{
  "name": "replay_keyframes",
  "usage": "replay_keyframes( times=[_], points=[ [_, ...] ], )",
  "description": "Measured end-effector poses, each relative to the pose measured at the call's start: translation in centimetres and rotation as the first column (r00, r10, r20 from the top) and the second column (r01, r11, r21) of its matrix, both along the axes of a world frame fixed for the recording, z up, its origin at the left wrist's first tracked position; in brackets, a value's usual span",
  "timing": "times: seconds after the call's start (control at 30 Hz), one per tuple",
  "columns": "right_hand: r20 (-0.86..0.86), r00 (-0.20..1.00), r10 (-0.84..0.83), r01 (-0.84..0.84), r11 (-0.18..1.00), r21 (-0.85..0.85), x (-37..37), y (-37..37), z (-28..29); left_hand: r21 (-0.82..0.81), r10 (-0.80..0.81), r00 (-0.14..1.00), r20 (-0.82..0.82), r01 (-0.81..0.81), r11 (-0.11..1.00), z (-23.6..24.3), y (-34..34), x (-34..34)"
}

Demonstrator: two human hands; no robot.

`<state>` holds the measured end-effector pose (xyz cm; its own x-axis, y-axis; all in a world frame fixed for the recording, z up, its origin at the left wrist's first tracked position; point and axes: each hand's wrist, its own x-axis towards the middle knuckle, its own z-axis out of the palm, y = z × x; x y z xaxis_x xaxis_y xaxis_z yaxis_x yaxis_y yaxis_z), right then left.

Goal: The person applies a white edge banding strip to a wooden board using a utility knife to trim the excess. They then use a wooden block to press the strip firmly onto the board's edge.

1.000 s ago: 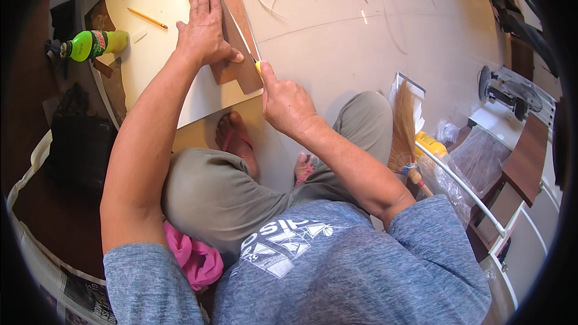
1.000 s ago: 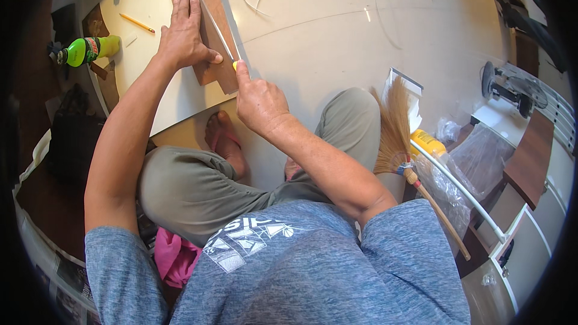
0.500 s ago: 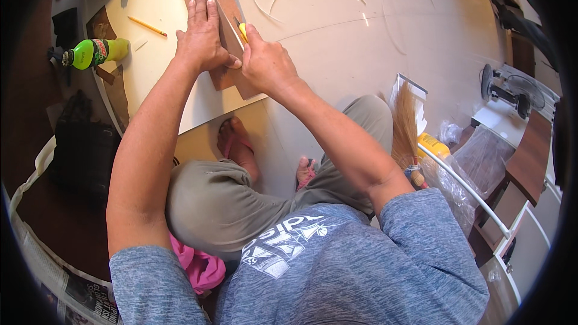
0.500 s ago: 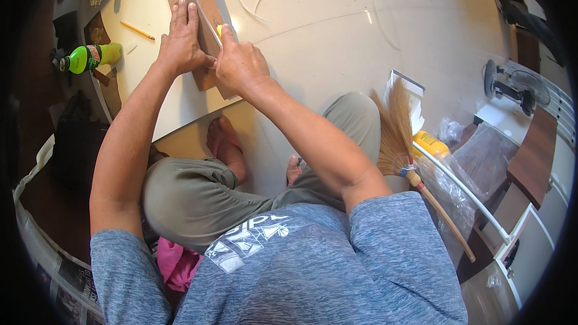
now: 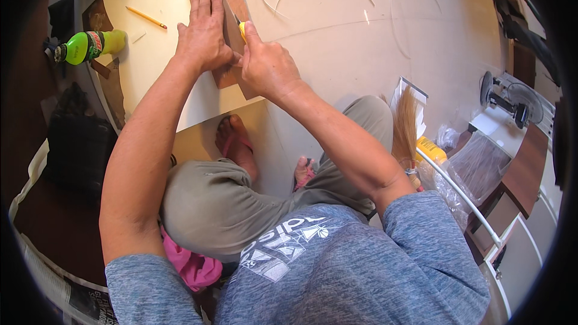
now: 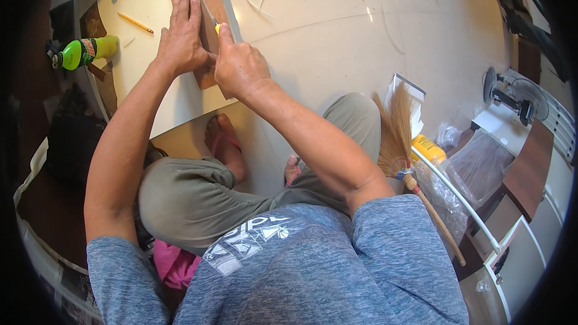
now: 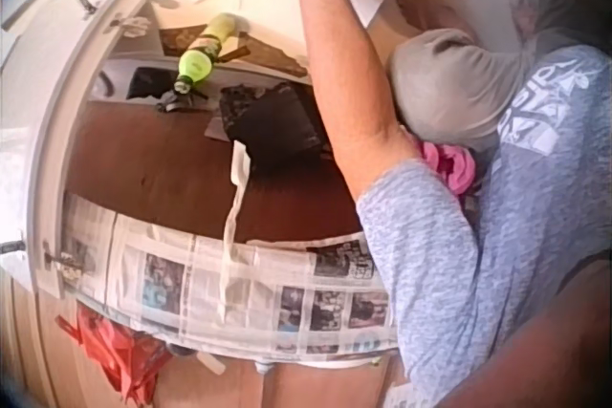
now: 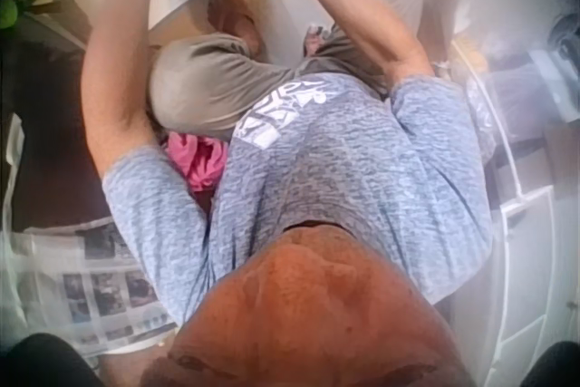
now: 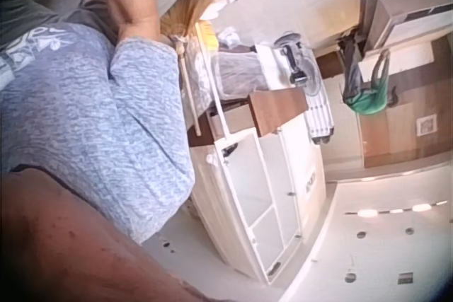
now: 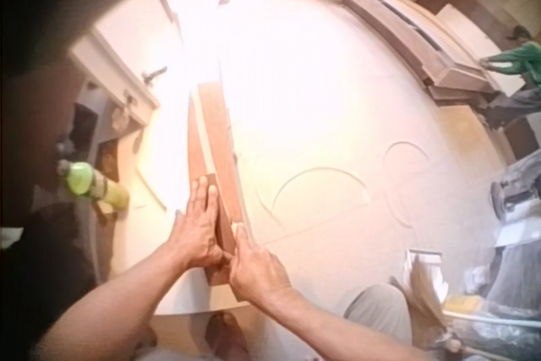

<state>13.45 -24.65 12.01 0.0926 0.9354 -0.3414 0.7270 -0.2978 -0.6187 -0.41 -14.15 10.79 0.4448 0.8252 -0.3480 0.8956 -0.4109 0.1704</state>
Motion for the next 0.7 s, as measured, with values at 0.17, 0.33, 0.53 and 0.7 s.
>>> replay_keyframes(
  times=[0.17,0.33,0.53,0.7],
  points=[
    [0.003,0.996,0.087,-0.087,0.995,-0.046,1.0,0.1,0.7,0.007,-0.002,1.0,0.031,0.001,1.0,-0.3,-0.2,0.0],
    [-0.019,0.999,0.026,-0.025,0.999,0.039,0.8,-2.3,0.1,0.001,-0.001,1.0,0.029,0.001,1.0,0.1,-0.2,-0.2],
    [-0.019,0.999,0.036,-0.037,0.998,-0.049,0.9,-6.3,0.7,0.007,-0.015,1.0,-0.027,0.015,1.0,0.4,-0.2,-0.1],
    [0.02,0.998,0.057,-0.053,0.986,-0.155,1.5,-9.5,2.7,-0.005,-0.037,0.995,-0.095,0.037,0.999,1.1,-0.2,0.4]
  ],
)
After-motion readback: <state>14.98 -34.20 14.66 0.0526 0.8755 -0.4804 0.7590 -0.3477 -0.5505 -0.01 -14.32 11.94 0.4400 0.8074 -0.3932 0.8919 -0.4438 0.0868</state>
